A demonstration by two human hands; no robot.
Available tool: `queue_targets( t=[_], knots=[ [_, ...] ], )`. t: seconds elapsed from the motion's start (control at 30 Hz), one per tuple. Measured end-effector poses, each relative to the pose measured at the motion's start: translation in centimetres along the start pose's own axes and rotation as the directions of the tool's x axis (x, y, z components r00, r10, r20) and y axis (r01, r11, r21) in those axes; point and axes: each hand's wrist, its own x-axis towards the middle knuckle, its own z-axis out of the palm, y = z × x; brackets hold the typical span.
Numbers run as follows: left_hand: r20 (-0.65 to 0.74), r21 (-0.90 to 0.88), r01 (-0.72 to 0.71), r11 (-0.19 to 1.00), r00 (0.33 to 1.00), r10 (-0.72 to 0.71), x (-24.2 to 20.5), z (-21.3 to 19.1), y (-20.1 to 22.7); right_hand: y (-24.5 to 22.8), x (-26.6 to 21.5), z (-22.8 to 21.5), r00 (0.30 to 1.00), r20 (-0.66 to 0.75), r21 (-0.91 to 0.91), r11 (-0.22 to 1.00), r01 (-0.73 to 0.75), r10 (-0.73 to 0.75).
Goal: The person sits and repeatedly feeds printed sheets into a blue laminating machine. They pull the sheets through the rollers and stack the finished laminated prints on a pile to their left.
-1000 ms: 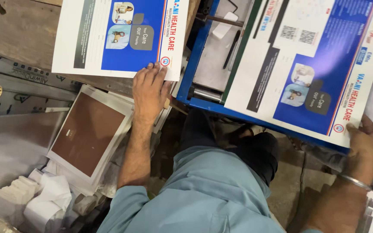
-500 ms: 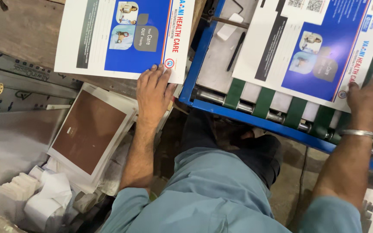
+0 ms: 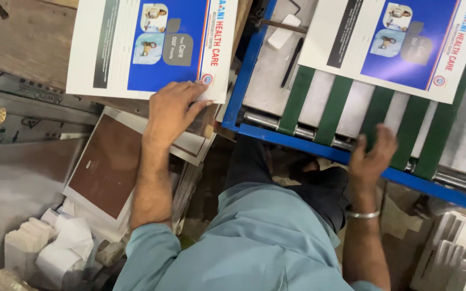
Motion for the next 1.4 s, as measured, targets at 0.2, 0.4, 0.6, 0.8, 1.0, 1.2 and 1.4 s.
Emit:
queue_targets(
  t=[0.2, 0.4, 0.6, 0.8, 1.0, 1.2, 1.4],
  knots=[
    [-0.254, 0.109, -0.039, 0.993, 0.965, 0.066, -0.2, 2.8, 0.9, -5.1, -2.4, -0.9, 0.987, 0.079, 0.099, 0.984, -0.147, 0.139],
    [-0.309, 0.097, -0.075, 0.992, 0.946, 0.101, -0.5, 3.1, -1.1, -4.5, -3.9, -1.3, 0.972, 0.133, 0.152, 0.966, -0.211, 0.192],
    [-0.253, 0.217, -0.078, 0.973, 0.958, 0.133, -0.5, 3.2, -2.2, -4.9, -4.1, -1.0, 0.881, 0.320, 0.418, 0.782, -0.462, 0.349],
    [-0.443, 0.128, -0.096, 0.987, 0.885, 0.143, 1.2, 4.7, 1.6, -9.9, 0.2, -0.1, 0.706, 0.708, 0.661, 0.330, -0.674, 0.024],
    [-0.017, 0.076, -0.482, 0.873, 0.875, 0.485, -2.1, 13.8, 16.9, -10.3, 1.8, 3.9, 0.638, 0.679, 0.728, -0.223, -0.648, 0.364],
    [0.265, -0.652, -0.288, 0.702, 0.780, 0.567, -8.0, 14.8, 15.7, 2.6, -1.2, -1.2, 0.632, 0.232, 0.919, 0.046, -0.390, 0.740],
    [0.326, -0.820, 0.002, 0.573, 0.824, 0.464, -9.7, 13.7, 14.4, 6.2, -7.7, -6.4, 0.507, 0.158, 0.855, 0.139, -0.499, 0.848]
  ],
)
